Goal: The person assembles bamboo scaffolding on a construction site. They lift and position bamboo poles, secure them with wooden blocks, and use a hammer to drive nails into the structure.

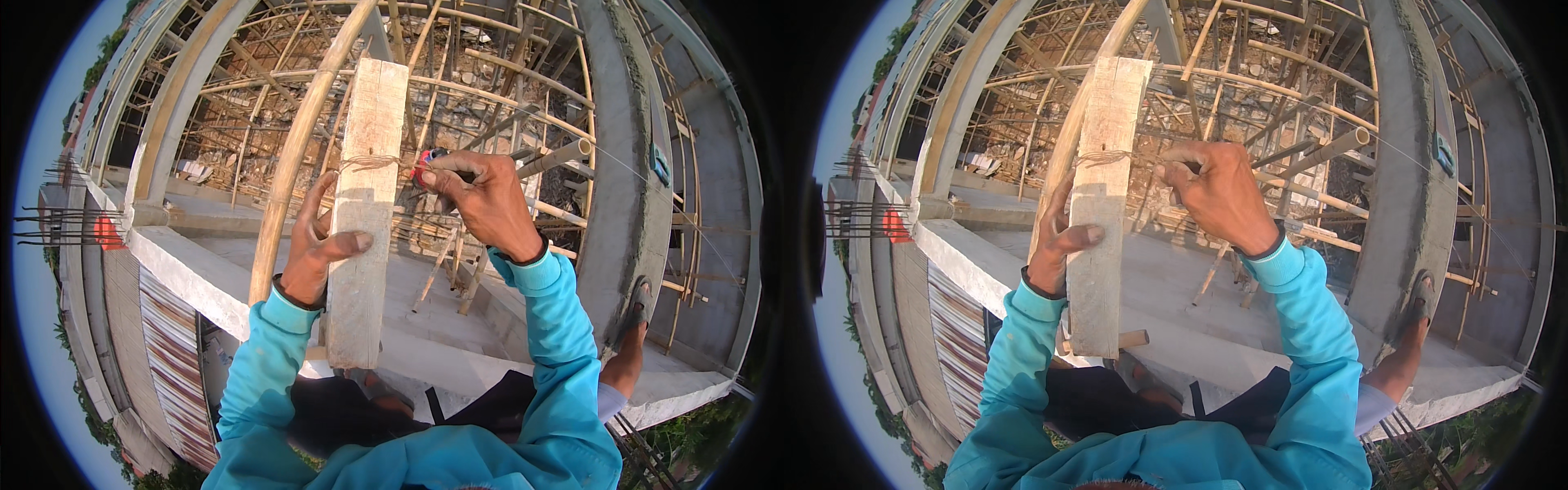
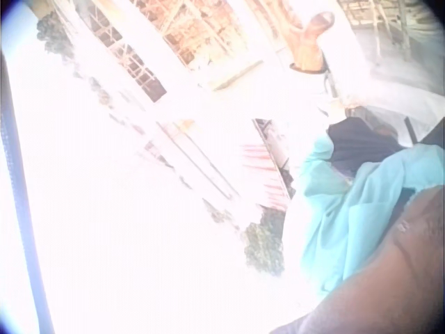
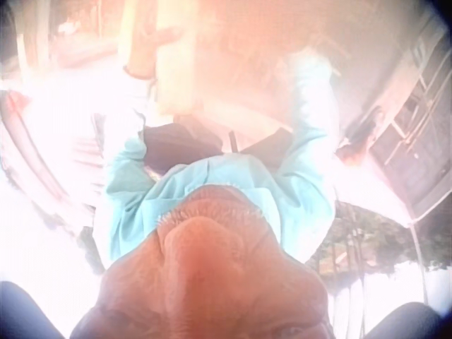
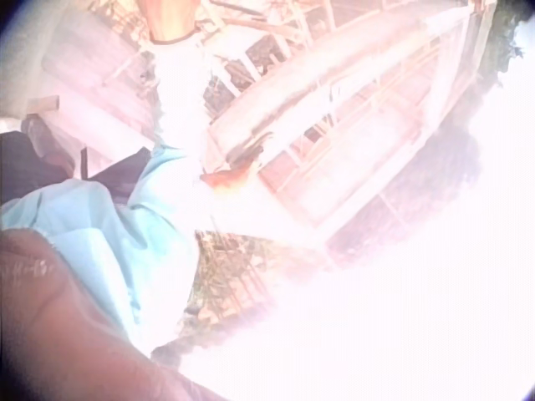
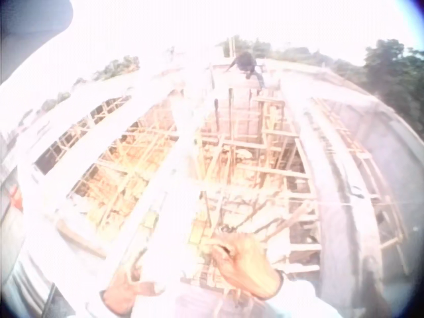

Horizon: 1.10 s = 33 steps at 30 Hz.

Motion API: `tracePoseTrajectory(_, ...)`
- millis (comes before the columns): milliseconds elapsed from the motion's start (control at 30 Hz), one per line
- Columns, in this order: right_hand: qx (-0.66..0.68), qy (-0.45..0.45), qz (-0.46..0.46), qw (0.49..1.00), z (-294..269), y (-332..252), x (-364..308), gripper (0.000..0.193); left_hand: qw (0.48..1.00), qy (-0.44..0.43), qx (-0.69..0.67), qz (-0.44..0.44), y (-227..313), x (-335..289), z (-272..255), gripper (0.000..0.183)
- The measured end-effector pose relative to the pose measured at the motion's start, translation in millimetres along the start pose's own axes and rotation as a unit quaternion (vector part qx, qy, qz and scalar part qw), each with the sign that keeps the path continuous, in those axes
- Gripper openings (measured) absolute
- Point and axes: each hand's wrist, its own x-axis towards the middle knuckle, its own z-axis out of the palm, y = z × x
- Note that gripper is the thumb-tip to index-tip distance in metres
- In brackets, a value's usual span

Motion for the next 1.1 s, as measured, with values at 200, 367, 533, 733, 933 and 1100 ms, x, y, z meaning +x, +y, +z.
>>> tracePoseTrajectory(200,-0.158,0.076,-0.197,0.964,-2,-8,25,0.017,0.999,-0.040,-0.005,-0.013,1,4,-8,0.094)
tracePoseTrajectory(367,0.038,-0.075,-0.044,0.996,0,-11,31,0.027,0.983,-0.081,-0.117,-0.113,-14,1,-29,0.073)
tracePoseTrajectory(533,0.051,-0.019,-0.119,0.991,22,-19,26,0.030,0.982,-0.069,-0.112,-0.133,-15,-7,-31,0.067)
tracePoseTrajectory(733,0.006,-0.032,-0.187,0.982,7,-30,35,0.018,0.963,-0.084,-0.201,-0.161,-5,-5,-13,0.064)
tracePoseTrajectory(933,-0.048,-0.077,-0.113,0.990,-9,-42,32,0.024,0.947,-0.050,-0.272,-0.163,-19,6,3,0.057)
tracePoseTrajectory(1100,-0.143,-0.090,-0.058,0.984,-29,-50,1,0.026,0.925,-0.119,-0.276,-0.234,-26,-9,20,0.051)
